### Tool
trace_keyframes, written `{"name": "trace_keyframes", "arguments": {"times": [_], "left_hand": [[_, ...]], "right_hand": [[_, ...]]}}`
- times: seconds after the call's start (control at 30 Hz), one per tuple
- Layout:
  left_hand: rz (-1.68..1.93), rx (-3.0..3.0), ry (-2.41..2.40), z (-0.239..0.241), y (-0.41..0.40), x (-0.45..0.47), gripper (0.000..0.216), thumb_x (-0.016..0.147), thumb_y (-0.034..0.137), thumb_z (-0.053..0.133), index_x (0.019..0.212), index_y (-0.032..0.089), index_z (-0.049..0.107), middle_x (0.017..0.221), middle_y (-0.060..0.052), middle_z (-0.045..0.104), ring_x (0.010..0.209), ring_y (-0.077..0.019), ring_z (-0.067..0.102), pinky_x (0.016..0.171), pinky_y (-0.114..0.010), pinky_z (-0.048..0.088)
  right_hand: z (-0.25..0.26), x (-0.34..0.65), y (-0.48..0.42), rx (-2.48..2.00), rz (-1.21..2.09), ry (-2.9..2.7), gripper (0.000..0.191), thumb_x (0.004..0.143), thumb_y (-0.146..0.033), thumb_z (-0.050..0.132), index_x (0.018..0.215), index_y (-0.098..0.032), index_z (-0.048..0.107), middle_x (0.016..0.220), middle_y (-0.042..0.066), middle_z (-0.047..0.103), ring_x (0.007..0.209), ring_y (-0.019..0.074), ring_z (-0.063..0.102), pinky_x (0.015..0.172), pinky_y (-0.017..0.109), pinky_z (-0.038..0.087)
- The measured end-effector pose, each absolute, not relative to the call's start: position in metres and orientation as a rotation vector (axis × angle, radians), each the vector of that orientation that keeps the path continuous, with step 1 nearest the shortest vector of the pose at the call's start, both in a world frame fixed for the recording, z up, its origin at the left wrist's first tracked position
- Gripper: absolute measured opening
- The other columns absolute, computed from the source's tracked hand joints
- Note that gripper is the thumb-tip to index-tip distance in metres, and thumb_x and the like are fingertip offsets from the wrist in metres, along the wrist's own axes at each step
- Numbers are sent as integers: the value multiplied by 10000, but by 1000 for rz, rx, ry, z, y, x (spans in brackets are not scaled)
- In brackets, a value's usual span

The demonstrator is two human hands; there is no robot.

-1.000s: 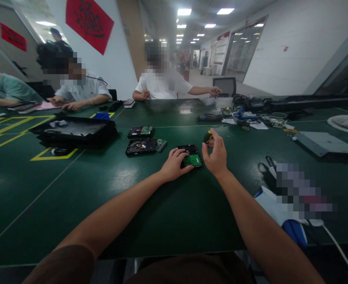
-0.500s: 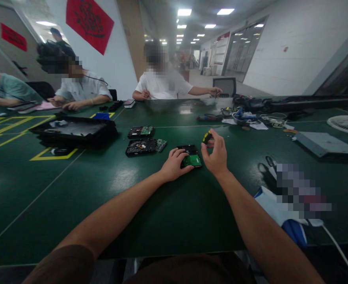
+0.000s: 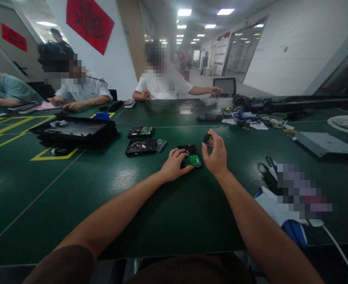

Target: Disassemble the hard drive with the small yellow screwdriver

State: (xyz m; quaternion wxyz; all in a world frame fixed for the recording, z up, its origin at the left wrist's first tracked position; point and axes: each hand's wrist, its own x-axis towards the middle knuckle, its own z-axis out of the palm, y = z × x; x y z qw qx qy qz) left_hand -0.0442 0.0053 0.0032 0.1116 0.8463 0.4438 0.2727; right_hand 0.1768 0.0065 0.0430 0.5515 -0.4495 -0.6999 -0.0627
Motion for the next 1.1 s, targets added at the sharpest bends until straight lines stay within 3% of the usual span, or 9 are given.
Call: {"name": "trace_keyframes", "arguments": {"times": [0.23,0.4,0.6,0.77,0.93,1.1], "left_hand": [[800,2499,1301,2,5,-44,632,895,598,721,1401,236,608,1528,-133,524,1520,-385,302,1239,-598,355],[809,2514,1323,0,7,-43,646,895,609,717,1399,219,611,1522,-134,530,1508,-381,318,1250,-580,347],[807,2522,1313,0,6,-44,643,896,605,716,1401,221,611,1526,-137,527,1510,-383,314,1248,-587,347],[796,2518,1305,2,6,-44,638,899,597,715,1403,219,608,1531,-139,523,1513,-386,303,1242,-594,353],[798,2515,1306,1,6,-44,640,898,608,711,1398,222,612,1528,-135,526,1511,-388,309,1242,-596,353],[809,2510,1303,1,6,-44,637,893,601,721,1393,221,616,1524,-139,528,1513,-387,306,1240,-601,354]], "right_hand": [[44,176,5,-1043,-171,-1663,602,1008,-278,543,1585,-252,373,1363,152,591,987,249,687,889,483,647],[44,176,5,-1060,-166,-1647,573,1010,-302,556,1564,-254,415,1307,147,592,947,241,669,803,449,661],[44,177,6,-1039,-176,-1667,588,1022,-285,525,1594,-285,388,1339,140,587,1011,257,667,860,475,659],[45,177,6,-1052,-155,-1635,595,1007,-322,571,1579,-310,409,1302,123,587,942,233,667,765,419,667],[45,176,6,-1044,-160,-1650,589,1019,-307,534,1591,-290,393,1317,133,597,986,244,676,864,455,657],[46,177,5,-1065,-151,-1633,562,1022,-354,555,1564,-299,419,1304,131,592,931,239,677,801,462,667]]}}
